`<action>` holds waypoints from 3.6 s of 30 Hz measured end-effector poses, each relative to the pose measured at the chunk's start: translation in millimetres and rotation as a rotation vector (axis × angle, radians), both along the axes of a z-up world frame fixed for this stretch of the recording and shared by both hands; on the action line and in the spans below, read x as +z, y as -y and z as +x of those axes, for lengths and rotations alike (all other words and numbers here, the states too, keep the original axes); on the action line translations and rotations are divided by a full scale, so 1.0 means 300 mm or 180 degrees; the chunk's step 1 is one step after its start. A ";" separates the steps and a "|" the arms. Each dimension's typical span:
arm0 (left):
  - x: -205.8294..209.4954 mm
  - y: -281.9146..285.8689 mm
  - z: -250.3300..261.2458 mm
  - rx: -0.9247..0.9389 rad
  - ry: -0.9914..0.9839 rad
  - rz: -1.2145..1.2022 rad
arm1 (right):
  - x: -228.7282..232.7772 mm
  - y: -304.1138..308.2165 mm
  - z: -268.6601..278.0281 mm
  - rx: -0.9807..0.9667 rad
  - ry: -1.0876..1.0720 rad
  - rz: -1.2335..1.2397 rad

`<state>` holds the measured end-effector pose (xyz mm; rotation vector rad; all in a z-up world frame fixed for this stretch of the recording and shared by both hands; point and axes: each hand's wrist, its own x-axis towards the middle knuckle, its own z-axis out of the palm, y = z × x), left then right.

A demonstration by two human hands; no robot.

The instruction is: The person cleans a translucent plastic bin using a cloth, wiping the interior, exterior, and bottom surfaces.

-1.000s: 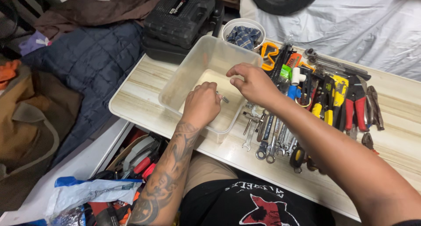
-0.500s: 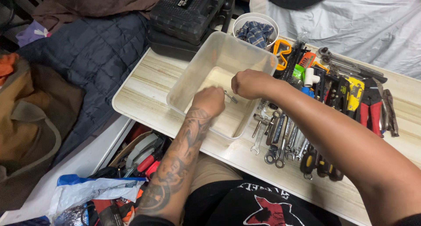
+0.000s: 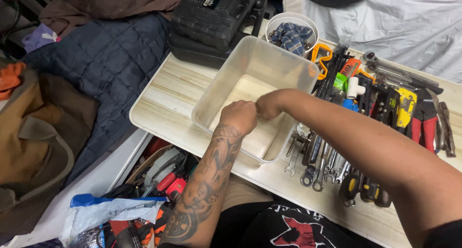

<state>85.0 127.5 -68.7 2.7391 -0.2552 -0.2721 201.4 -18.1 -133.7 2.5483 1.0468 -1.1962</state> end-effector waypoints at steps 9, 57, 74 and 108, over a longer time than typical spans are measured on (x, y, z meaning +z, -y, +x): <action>0.040 0.001 -0.008 -0.0010 -0.0217 0.0047 | 0.050 -0.016 -0.038 -0.0153 0.0072 -0.0149; 0.238 0.159 -0.068 0.0308 0.1737 -0.2133 | 0.554 0.281 -0.248 -0.2529 -0.1427 0.4090; 0.175 0.535 -0.198 -0.0277 0.1719 -0.2565 | 0.416 0.602 -0.437 -0.3592 0.0213 0.4547; -0.213 0.620 -0.241 -0.0035 0.0175 -0.1414 | 0.023 0.666 -0.516 -0.3061 0.1753 0.1988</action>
